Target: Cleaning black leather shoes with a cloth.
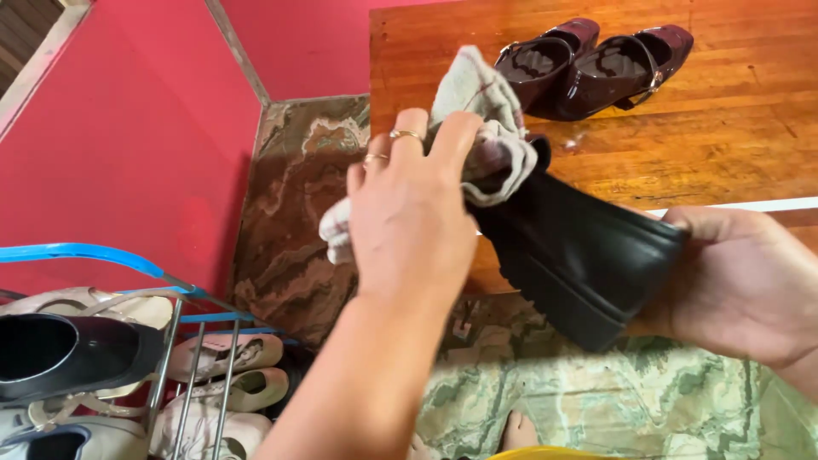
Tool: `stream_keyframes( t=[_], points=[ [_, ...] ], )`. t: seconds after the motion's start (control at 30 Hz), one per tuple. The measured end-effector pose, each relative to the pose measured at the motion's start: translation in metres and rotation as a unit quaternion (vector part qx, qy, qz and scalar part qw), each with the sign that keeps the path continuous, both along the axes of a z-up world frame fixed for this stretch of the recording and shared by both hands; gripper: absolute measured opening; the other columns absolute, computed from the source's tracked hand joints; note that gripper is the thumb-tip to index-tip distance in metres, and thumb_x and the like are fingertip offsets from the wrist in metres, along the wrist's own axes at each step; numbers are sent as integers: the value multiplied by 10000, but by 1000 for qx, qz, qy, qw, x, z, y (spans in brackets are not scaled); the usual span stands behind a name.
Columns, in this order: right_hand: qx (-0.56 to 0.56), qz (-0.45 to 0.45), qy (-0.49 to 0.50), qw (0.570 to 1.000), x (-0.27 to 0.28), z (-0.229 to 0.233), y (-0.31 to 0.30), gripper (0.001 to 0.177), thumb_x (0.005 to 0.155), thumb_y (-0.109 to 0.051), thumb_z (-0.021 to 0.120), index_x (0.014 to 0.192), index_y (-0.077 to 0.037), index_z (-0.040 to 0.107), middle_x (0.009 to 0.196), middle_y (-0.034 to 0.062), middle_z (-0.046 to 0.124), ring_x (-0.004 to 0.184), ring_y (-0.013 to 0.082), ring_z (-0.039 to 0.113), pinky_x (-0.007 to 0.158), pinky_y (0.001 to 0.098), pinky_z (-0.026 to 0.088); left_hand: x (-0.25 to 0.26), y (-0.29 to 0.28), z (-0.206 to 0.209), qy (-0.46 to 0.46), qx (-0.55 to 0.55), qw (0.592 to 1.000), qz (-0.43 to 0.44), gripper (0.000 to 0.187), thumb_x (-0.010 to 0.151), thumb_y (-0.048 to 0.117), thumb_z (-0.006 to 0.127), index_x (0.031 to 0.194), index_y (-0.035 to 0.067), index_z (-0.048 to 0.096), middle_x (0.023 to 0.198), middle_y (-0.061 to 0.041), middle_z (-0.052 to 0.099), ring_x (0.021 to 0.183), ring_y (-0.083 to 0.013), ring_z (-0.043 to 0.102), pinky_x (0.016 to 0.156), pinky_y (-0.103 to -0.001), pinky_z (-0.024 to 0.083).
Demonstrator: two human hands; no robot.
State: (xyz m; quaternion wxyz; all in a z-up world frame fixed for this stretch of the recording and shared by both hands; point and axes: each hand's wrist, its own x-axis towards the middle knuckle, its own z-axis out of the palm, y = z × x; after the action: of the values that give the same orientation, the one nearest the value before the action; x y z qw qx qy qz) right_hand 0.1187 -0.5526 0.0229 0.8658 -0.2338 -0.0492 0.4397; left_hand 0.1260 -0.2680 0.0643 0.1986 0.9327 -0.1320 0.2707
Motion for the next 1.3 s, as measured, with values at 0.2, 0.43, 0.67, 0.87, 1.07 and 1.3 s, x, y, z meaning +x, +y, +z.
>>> stream_keyframes(
  t=[0.2, 0.43, 0.67, 0.87, 1.07, 1.3],
  points=[
    [-484, -244, 174, 822, -9, 72, 85, 537, 1006, -285, 252, 1412, -68, 529, 1360, 213, 607, 1267, 369, 583, 1107, 665, 424, -54, -51, -4, 7, 44, 991, -128, 461, 798, 127, 620, 1254, 204, 616, 1273, -167, 623, 1176, -411, 594, 979, -616, 453],
    [-534, -224, 166, 798, -9, 65, 80, 570, 1020, -357, 235, 1385, -86, 578, 1331, 245, 610, 1255, 418, 572, 1067, 690, 431, -15, 4, -6, 14, 43, 998, -54, 451, 801, 98, 659, 1238, 195, 608, 1220, -124, 642, 1138, -363, 602, 901, -548, 455],
    [-480, -304, 201, 798, -9, 86, 114, 483, 1037, -411, 290, 1238, -97, 598, 1307, 181, 662, 1224, 338, 621, 1058, 654, 419, -53, -39, 1, -17, 7, 988, -152, 235, 932, 163, 602, 1164, 194, 619, 1264, -112, 649, 1197, -310, 615, 978, -498, 462],
    [-460, -319, 173, 810, 0, 72, 88, 619, 970, -442, 309, 1395, -66, 558, 1427, 211, 629, 1319, 361, 596, 1083, 723, 378, -31, -15, -11, -63, -3, 984, -166, 214, 981, 177, 574, 1170, 229, 658, 1253, -90, 643, 1228, -305, 608, 1039, -493, 453],
    [-180, -128, 78, 972, 10, 32, 45, 712, 860, -376, 414, 1519, -109, 419, 1530, 245, 472, 1394, 428, 471, 1136, 689, 358, 3, -29, 8, 16, -13, 999, -32, 352, 883, 123, 568, 1215, 221, 637, 1218, -101, 651, 1142, -321, 627, 939, -535, 468],
    [-82, -58, 87, 991, 16, 24, 35, 701, 892, -385, 399, 1532, -104, 345, 1558, 242, 400, 1433, 414, 416, 1169, 684, 327, -59, -59, -12, -90, -31, 969, -226, 175, 1129, 160, 584, 1300, 120, 594, 1311, -65, 633, 1244, -227, 599, 1025, -407, 456]
  ],
)
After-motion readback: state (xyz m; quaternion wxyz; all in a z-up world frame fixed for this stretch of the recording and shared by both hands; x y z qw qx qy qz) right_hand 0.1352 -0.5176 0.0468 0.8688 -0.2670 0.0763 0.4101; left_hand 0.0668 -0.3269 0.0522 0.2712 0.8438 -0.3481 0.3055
